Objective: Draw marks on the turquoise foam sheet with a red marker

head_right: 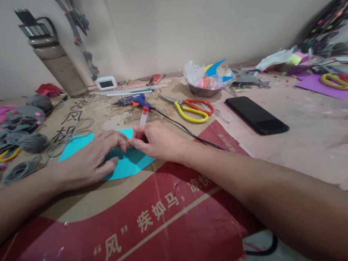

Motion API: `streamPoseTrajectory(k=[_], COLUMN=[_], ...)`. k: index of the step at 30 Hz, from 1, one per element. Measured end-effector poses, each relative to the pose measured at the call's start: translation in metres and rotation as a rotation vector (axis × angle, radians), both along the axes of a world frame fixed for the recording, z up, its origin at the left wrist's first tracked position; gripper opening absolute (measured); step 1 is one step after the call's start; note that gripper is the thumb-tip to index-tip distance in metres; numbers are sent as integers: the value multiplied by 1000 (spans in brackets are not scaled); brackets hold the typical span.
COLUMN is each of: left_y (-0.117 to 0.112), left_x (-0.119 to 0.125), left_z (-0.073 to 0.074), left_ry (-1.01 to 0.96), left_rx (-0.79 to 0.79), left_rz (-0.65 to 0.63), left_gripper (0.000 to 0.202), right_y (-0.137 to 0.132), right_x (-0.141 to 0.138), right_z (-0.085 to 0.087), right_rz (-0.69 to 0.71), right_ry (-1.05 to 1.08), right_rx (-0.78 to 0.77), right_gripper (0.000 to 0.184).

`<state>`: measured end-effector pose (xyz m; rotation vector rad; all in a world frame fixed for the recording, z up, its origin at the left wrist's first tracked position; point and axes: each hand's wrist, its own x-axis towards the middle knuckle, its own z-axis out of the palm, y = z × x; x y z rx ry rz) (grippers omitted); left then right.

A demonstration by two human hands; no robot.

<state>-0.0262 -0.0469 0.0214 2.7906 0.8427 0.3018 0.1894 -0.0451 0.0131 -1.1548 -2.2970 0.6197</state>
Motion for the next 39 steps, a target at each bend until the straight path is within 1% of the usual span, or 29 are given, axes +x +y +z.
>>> streamPoseTrajectory(k=[8, 14, 20, 29, 34, 37, 39], left_y=[-1, 0, 0, 0, 0, 0, 0], left_x=[0, 1, 1, 2, 2, 1, 1], left_z=[0, 0, 0, 1, 1, 0, 0], left_ry=[16, 9, 7, 11, 3, 10, 15], left_rx=[14, 8, 7, 0, 7, 13, 6], left_rz=[3, -5, -1, 7, 11, 15, 21], left_gripper=[22, 21, 20, 19, 20, 20, 22], right_y=[0, 1, 0, 1, 2, 1, 1], right_x=[-1, -1, -2, -2, -2, -2, -1], right_z=[-2, -5, -5, -7, -9, -9, -9], right_rz=[-4, -5, -23, -28, -25, -13, -15], right_ry=[10, 37, 43, 20, 30, 69, 133], right_rx=[0, 33, 23, 69, 54, 42, 42], right_gripper=[22, 23, 22, 22, 22, 22, 23])
